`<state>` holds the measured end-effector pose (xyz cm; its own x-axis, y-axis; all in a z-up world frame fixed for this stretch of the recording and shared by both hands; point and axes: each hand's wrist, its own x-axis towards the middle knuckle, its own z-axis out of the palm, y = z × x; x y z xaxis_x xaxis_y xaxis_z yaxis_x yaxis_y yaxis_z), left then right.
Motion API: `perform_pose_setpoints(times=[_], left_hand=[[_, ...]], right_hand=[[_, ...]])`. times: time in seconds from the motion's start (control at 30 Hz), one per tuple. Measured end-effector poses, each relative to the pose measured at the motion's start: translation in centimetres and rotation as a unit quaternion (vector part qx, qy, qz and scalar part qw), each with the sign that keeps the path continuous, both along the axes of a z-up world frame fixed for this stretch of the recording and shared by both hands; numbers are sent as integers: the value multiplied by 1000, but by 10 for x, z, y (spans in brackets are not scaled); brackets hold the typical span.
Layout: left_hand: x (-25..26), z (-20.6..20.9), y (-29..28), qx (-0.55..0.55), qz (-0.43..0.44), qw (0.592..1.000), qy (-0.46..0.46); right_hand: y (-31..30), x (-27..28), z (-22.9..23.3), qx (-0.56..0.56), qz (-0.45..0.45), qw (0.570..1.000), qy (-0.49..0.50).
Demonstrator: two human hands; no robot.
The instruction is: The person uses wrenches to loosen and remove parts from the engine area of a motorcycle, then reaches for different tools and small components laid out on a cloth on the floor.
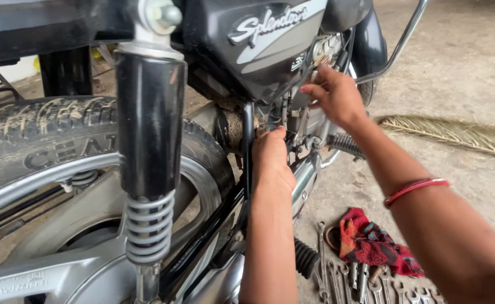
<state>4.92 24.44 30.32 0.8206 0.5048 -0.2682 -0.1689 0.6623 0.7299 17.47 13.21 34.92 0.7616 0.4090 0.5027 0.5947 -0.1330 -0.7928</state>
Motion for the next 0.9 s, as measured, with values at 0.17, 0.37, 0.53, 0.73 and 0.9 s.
perform_pose_setpoints(times=[0.17,0.37,0.53,0.73,0.9], left_hand=[[8,-8,1,38,18,999,1],[21,-34,9,95,67,993,22],[24,-41,9,121,52,991,-19],[36,-45,-2,109,-52,992,35],[41,-47,5,106,-68,992,1]], right_hand=[[-2,-24,-15,-86,-54,921,-377],[-17,-5,-25,94,5,995,-19],[-23,-29,-23,4,-32,973,-227],[-32,2,-34,55,1,994,-92],[-49,18,-75,-78,-44,972,-215]])
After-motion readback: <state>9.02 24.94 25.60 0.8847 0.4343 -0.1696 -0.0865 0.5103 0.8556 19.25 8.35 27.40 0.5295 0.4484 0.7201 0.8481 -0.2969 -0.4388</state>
